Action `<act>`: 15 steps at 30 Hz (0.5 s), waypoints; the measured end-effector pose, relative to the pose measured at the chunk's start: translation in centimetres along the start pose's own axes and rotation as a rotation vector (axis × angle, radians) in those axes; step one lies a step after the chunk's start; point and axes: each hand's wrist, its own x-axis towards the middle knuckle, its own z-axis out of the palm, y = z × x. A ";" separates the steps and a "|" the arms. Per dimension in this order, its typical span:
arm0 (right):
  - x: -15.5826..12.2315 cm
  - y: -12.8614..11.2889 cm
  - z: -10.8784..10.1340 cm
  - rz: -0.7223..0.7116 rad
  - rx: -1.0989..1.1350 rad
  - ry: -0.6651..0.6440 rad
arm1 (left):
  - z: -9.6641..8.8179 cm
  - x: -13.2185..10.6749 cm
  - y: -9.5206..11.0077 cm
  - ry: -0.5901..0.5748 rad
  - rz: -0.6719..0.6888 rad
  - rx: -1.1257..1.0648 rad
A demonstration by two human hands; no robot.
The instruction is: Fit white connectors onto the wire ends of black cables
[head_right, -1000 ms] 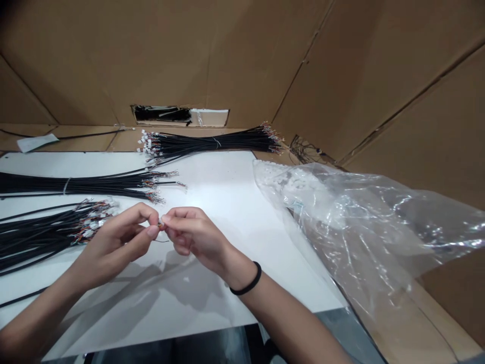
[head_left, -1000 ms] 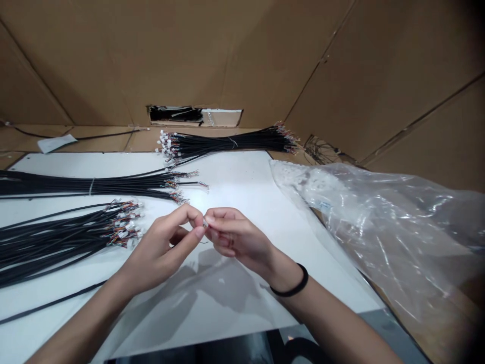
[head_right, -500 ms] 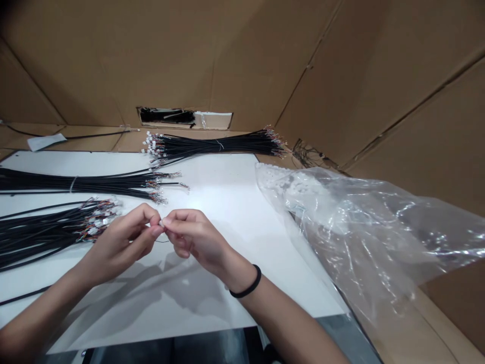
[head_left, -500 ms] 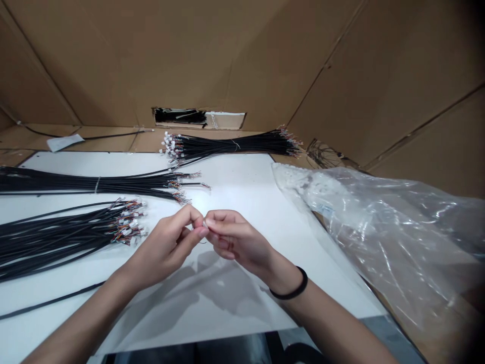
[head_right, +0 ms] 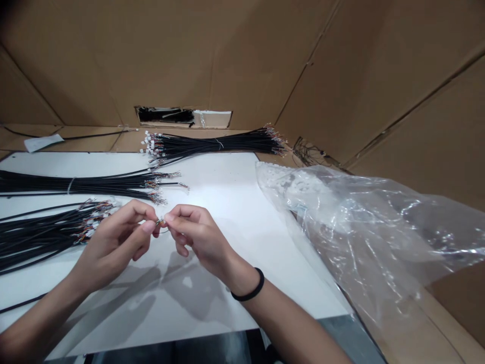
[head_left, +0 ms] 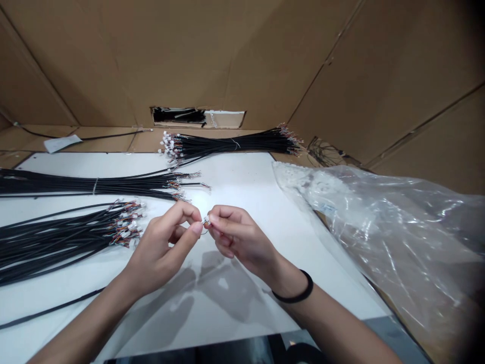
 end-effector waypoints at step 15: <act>0.1 0.3 0.0 -0.017 -0.068 -0.013 | 0.3 0.0 -0.2 0.063 0.190 0.360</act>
